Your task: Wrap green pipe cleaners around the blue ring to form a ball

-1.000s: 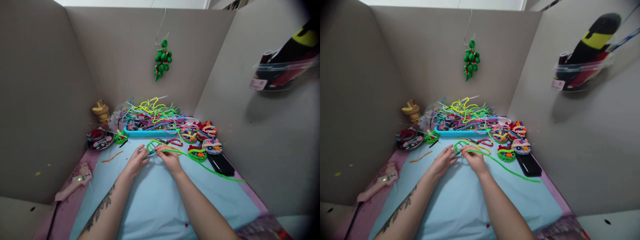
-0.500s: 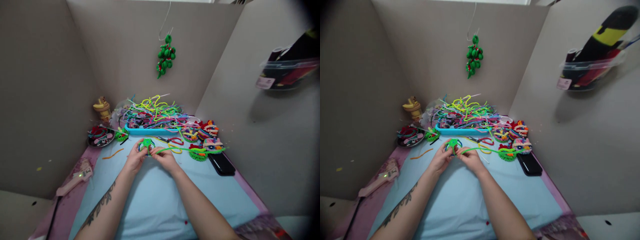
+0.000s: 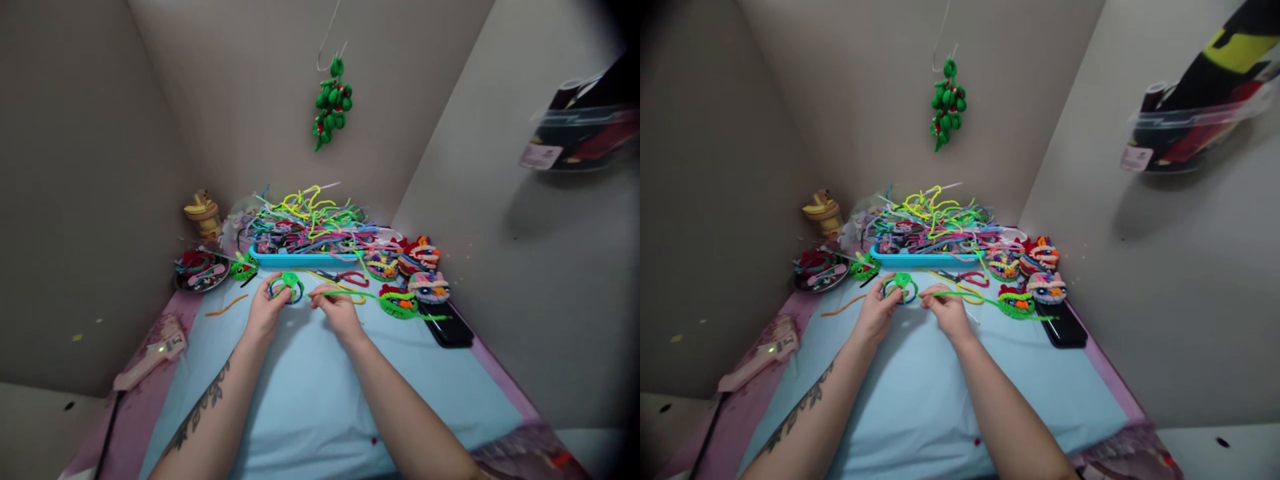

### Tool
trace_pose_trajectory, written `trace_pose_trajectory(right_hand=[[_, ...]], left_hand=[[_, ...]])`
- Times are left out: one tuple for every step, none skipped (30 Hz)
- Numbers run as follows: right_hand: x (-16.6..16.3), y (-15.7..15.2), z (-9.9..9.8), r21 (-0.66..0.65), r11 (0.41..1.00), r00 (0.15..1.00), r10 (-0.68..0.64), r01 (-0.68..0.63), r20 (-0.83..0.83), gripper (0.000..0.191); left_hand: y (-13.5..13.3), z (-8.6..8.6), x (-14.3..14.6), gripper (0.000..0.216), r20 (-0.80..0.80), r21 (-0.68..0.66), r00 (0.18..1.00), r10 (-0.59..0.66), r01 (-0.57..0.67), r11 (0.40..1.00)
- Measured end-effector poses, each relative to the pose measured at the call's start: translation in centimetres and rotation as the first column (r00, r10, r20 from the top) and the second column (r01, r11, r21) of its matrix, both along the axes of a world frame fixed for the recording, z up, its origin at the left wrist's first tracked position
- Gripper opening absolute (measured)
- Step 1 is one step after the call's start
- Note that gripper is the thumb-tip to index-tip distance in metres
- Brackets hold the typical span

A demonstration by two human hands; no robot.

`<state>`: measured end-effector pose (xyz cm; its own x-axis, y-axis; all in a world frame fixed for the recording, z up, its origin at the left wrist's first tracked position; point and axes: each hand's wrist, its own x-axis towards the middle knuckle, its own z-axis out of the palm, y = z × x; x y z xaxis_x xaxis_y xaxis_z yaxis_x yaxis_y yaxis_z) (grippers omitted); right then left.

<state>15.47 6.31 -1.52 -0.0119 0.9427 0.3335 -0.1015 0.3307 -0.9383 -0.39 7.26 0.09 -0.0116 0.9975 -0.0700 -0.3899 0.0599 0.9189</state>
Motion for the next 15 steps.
trace_pose_trajectory(right_hand=[[0.0,0.0,0.1,-0.023,1.0,0.999,0.006,-0.007,-0.036,0.011],[-0.1,-0.1,0.2,-0.047,0.999,0.998,0.011,-0.014,-0.065,0.013],[-0.2,-0.1,0.3,-0.071,0.997,0.996,0.007,-0.013,-0.086,0.013],[-0.3,-0.2,0.3,-0.096,0.995,0.996,-0.005,-0.004,-0.094,0.014],[-0.4,-0.2,0.3,-0.122,0.992,0.996,-0.028,0.017,-0.09,0.014],[-0.6,-0.3,0.3,-0.143,0.988,0.995,-0.061,0.05,-0.076,0.014],[-0.7,-0.3,0.3,-0.158,0.983,0.993,-0.102,0.092,-0.056,0.014],[-0.9,-0.3,0.3,-0.164,0.977,0.989,-0.142,0.134,-0.036,0.013],[-1.0,-0.4,0.2,-0.165,0.971,0.984,-0.177,0.171,-0.022,0.013],[-1.1,-0.4,0.2,-0.161,0.967,0.979,-0.204,0.198,-0.019,0.012],[-1.2,-0.4,0.2,-0.158,0.964,0.975,-0.22,0.213,-0.024,0.012],[-1.3,-0.4,0.2,-0.159,0.963,0.973,-0.227,0.219,-0.037,0.012],[-1.4,-0.5,0.2,-0.162,0.962,0.972,-0.23,0.218,-0.054,0.012],[-1.4,-0.5,0.2,-0.165,0.963,0.971,-0.229,0.215,-0.072,0.013],[-1.5,-0.5,0.2,-0.169,0.963,0.97,-0.225,0.209,-0.086,0.014]], left_hand=[[0.0,-0.1,0.0,0.058,0.005,0.004,1.0,-0.015,0.014,1.0],[0.0,-0.2,0.1,0.056,0.009,0.012,0.999,-0.03,0.03,0.999],[0.0,-0.4,0.2,0.053,0.013,0.023,0.999,-0.044,0.044,0.999],[0.0,-0.5,0.3,0.05,0.014,0.034,0.998,-0.054,0.054,0.998],[-0.1,-0.7,0.4,0.047,0.011,0.042,0.998,-0.06,0.06,0.997],[-0.1,-0.8,0.5,0.044,0.007,0.048,0.998,-0.063,0.063,0.997],[-0.1,-0.9,0.6,0.043,0.0,0.055,0.998,-0.064,0.064,0.996],[-0.2,-1.0,0.7,0.042,-0.009,0.061,0.998,-0.066,0.067,0.996],[-0.2,-1.0,0.8,0.042,-0.021,0.065,0.997,-0.069,0.07,0.995],[-0.2,-1.0,0.9,0.041,-0.034,0.068,0.997,-0.074,0.076,0.995],[-0.3,-1.1,1.0,0.041,-0.044,0.07,0.996,-0.081,0.084,0.994],[-0.3,-1.1,1.0,0.041,-0.052,0.07,0.995,-0.091,0.094,0.993],[-0.3,-1.1,1.1,0.041,-0.057,0.068,0.993,-0.101,0.105,0.992],[-0.3,-1.2,1.1,0.042,-0.057,0.067,0.992,-0.112,0.115,0.991],[-0.3,-1.3,1.1,0.042,-0.055,0.067,0.991,-0.122,0.126,0.99]])
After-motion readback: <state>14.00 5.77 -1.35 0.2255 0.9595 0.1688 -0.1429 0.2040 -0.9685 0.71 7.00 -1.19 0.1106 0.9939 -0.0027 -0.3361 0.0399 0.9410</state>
